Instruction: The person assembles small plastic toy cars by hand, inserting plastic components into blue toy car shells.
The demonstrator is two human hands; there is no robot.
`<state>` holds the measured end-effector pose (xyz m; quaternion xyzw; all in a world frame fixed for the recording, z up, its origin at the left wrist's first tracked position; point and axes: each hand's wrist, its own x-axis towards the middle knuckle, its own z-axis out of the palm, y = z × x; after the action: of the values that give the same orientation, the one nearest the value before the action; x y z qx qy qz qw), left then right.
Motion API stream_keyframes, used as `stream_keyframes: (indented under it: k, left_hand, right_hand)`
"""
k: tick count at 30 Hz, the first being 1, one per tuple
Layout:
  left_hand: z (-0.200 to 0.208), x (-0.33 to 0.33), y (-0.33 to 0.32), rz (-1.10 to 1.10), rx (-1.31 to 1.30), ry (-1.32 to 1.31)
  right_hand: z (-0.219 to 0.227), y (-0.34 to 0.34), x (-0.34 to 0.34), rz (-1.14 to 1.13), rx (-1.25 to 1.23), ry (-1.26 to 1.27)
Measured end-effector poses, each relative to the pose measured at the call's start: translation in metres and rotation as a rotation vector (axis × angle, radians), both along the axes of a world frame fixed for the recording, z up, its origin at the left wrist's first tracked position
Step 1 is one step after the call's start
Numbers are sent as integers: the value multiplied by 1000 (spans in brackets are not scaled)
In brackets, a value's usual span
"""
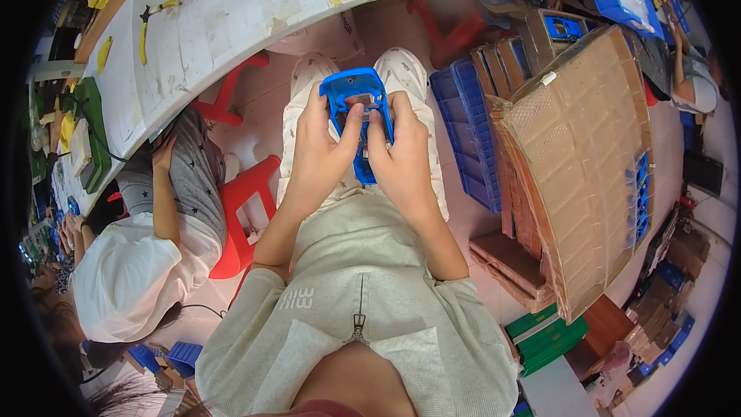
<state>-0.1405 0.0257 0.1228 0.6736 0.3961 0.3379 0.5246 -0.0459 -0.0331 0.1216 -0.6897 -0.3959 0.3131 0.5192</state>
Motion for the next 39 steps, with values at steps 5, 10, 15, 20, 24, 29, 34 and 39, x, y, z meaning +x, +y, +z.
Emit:
stream_keyframes:
  k: [5, 10, 15, 20, 24, 29, 34, 39]
  left_hand:
    - [2, 0, 1, 9, 5, 15]
    - [-2, -1, 0, 37, 15, 48]
    - [-4, -2, -1, 49, 33, 18]
    - [-2, -1, 3, 140, 108, -27]
    - [-2, -3, 4, 155, 92, -23]
    - [-1, -2, 3, 150, 95, -25]
    - [-5, 0, -2, 137, 53, -82]
    - [-29, -6, -16, -57, -330, -361]
  right_hand:
    - [3, 2, -2, -17, 18, -36]
    - [2, 1, -4, -27, 45, -152]
    - [2, -1, -1, 14, 35, -100]
    - [1, -6, -2, 87, 64, 248]
    - [-4, -8, -2, 138, 58, 165]
    - [-6, -9, -2, 122, 32, 139]
    - [-10, -10, -1, 87, 42, 142]
    - [-8, -11, -1, 85, 42, 33]
